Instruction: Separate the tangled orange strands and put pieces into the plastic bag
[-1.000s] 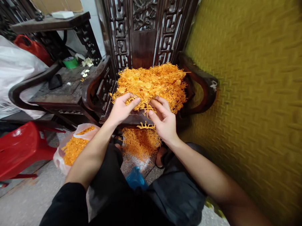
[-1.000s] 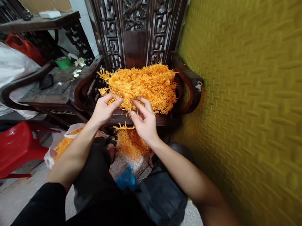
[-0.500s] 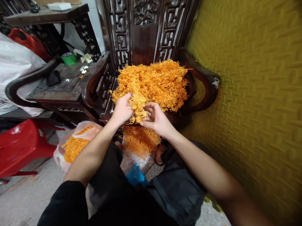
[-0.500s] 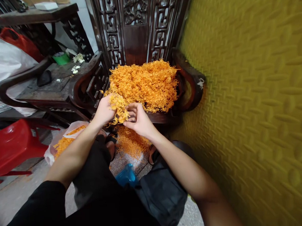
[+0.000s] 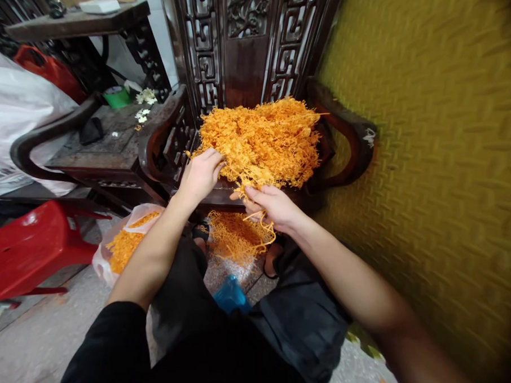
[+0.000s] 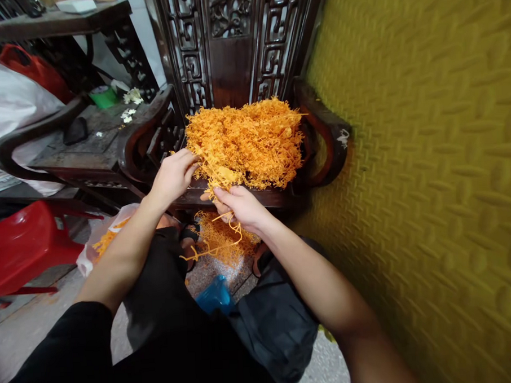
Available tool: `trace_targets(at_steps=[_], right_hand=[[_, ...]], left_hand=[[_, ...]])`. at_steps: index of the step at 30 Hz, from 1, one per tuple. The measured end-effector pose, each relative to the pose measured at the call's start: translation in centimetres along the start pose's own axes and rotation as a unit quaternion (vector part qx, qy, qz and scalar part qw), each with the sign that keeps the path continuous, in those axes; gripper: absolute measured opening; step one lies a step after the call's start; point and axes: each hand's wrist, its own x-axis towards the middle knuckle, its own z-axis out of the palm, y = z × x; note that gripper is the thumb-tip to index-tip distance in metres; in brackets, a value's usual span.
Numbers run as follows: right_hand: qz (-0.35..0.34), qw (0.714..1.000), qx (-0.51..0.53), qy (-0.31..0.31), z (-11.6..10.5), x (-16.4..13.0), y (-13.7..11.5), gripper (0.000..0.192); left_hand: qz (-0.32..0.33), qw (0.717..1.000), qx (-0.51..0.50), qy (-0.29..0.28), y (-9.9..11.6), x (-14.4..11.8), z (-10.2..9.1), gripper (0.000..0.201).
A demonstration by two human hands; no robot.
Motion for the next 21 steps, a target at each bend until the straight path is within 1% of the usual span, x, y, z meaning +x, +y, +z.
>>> trace_targets(at_steps=[1,2,4,5,6,7,8,10,12,14,15,16,17,18,19,20,21], right_hand=[[0.008,1.000,0.001,0.001,0.0,-0.3,-0.1,0.046],[0.008,1.000,-0.008,0.007,0.0,-0.6,-0.2,0.044],[-0.005,0.999,-0.037,0.019,-0.3,-1.3,-0.3,0.042],[-0.010,0.999,-0.044,0.022,-0.6,-1.6,-0.5,0.041],[-0.007,0.999,-0.043,0.019,-1.0,-1.9,-0.6,0.041],[0.004,0.999,-0.032,0.011,-1.4,-2.2,-0.8,0.041],[0.018,1.000,-0.015,-0.002,-1.9,-2.4,-1.0,0.043],[0.040,0.999,0.021,-0.026,-2.7,-2.6,-1.4,0.044],[0.044,0.997,0.049,-0.039,-3.2,-2.5,-1.7,0.043],[0.047,0.995,0.075,-0.047,-3.3,-2.4,-1.9,0.040],[0.052,0.994,0.085,-0.052,-3.2,-2.3,-1.9,0.038],[0.058,0.992,0.091,-0.058,-3.1,-2.3,-2.0,0.038],[0.060,0.992,0.094,-0.062,-3.0,-2.3,-2.0,0.038],[0.059,0.992,0.092,-0.063,-2.8,-2.4,-2.0,0.038],[0.057,0.992,0.089,-0.065,-2.5,-2.5,-1.9,0.038],[0.055,0.993,0.084,-0.068,-2.3,-2.6,-1.8,0.038],[0.053,0.993,0.079,-0.075,-2.2,-2.8,-1.8,0.038]], left_hand=[[-0.019,0.999,0.030,-0.006,-0.6,0.2,0.1,0.022],[-0.057,0.997,0.060,-0.001,-1.3,0.5,0.2,0.023],[-0.164,0.982,0.092,0.036,-3.1,1.0,0.2,0.024],[-0.214,0.972,0.081,0.053,-4.0,1.1,0.2,0.022],[-0.252,0.965,0.045,0.061,-4.9,1.2,0.1,0.020],[-0.277,0.959,-0.016,0.057,-5.5,1.2,-0.1,0.018],[-0.288,0.952,-0.094,0.047,-5.7,1.1,-0.1,0.018],[-0.285,0.923,-0.256,0.027,-5.2,0.7,-0.2,0.032],[-0.267,0.885,-0.382,0.009,-3.4,0.3,-0.1,0.041],[-0.257,0.852,-0.455,-0.023,-1.1,0.0,0.2,0.044],[-0.255,0.841,-0.475,-0.044,-0.1,0.0,0.5,0.048],[-0.250,0.837,-0.484,-0.058,0.7,0.1,0.8,0.052],[-0.241,0.843,-0.478,-0.058,1.1,0.3,1.2,0.053],[-0.229,0.859,-0.456,-0.041,1.1,0.6,1.5,0.054],[-0.220,0.881,-0.420,-0.001,0.6,1.0,1.8,0.054],[-0.219,0.899,-0.375,0.054,-0.2,1.5,2.0,0.053],[-0.223,0.911,-0.329,0.108,-1.3,2.0,2.1,0.053]])
